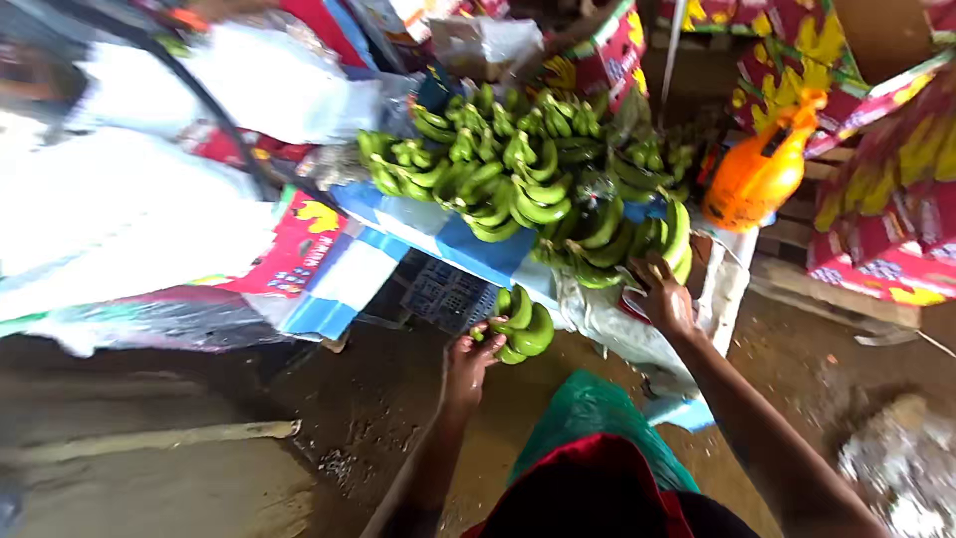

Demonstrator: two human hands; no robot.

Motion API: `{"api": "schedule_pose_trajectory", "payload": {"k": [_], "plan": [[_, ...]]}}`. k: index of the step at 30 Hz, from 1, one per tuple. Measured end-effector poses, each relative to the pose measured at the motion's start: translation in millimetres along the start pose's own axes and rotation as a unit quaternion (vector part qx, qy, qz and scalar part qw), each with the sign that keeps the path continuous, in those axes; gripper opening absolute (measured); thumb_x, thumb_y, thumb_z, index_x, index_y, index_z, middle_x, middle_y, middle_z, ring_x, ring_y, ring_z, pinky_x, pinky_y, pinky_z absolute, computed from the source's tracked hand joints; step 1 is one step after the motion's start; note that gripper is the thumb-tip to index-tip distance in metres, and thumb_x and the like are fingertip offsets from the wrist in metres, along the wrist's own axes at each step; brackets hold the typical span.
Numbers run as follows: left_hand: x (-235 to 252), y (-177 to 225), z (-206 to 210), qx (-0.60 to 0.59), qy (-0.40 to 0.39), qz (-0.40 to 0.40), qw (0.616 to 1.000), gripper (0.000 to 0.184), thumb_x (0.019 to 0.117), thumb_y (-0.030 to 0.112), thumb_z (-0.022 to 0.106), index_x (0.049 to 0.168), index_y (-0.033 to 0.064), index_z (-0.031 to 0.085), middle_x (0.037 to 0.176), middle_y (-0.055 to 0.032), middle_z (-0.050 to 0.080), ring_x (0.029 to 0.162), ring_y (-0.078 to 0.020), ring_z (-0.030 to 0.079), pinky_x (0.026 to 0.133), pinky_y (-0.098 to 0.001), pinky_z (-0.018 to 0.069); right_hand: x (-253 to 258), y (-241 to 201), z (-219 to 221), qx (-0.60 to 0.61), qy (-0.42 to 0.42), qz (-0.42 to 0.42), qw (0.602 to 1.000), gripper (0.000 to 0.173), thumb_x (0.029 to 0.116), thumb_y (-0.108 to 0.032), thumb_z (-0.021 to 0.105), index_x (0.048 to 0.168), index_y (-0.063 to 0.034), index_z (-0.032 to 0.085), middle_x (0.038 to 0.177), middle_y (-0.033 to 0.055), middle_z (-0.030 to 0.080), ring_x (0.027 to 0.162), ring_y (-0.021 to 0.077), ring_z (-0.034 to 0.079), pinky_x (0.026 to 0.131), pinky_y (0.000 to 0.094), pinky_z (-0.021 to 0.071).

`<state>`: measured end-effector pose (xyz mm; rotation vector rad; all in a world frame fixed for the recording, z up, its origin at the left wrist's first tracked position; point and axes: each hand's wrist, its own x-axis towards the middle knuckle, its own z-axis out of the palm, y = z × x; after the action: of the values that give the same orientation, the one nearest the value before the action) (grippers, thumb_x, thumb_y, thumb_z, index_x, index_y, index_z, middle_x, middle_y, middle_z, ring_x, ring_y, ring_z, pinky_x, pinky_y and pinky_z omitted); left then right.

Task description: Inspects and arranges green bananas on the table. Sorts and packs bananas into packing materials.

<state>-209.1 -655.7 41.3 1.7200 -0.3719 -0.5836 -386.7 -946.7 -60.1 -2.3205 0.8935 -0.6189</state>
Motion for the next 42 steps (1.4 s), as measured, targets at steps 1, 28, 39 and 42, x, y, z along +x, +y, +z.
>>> {"api": "schedule_pose_trajectory", "payload": {"k": [1,28,39,42], "plan": [[-1.2,1.0,-3.2,-0.001,0.003,0.004,1.000,0.022,0.0924,-0.001,0.064,0.114,-0.0005,0.070,0.114,-0.0107,0.072,0.096,-0.0191,0.071,0.074,-0.0359,0.0624,2.6,-3.1,4.2,-0.013,0.001,0.007,1.000,0.049,0.0871,-0.016,0.081,0.134,-0.0142,0.067,0.143,0.0201,0.059,0.094,0.0468,0.071,0.069,0.0672,0.0569],[80.6,-10.8,-66.9,0.072,-0.020,-0.003,0.997,0.026,0.0916,0.008,0.064,0.117,0.0024,0.068,0.114,-0.0049,0.072,0.096,-0.0133,0.072,0.075,-0.0339,0.0640,-52.0,-2.0,-87.6,0.142,0.184,0.205,0.951,0.049,0.0930,-0.012,0.073,0.139,-0.0027,0.058,0.080,0.0055,0.068,0.054,0.0085,0.056,0.049,0.0281,0.0493],[89.9,-1.3,-42.9,0.039,-0.070,0.031,0.996,0.023,0.0911,0.006,0.064,0.114,0.0017,0.069,0.112,-0.0056,0.074,0.094,-0.0135,0.073,0.072,-0.0316,0.0641,12.8,-24.4,8.0,-0.043,-0.028,0.263,0.963,0.052,0.0947,-0.039,0.070,0.144,-0.0274,0.058,0.088,0.0190,0.073,0.080,0.0428,0.071,0.070,0.0640,0.0536],[85.0,0.1,-39.4,0.035,-0.068,0.020,0.997,0.023,0.0923,0.003,0.063,0.114,0.0008,0.069,0.110,-0.0055,0.073,0.092,-0.0126,0.073,0.073,-0.0309,0.0639,12.9,-25.1,-2.1,-0.064,-0.051,0.258,0.963,0.039,0.0984,-0.038,0.066,0.134,-0.0220,0.066,0.093,0.0213,0.073,0.086,0.0458,0.071,0.073,0.0669,0.0524]]}}
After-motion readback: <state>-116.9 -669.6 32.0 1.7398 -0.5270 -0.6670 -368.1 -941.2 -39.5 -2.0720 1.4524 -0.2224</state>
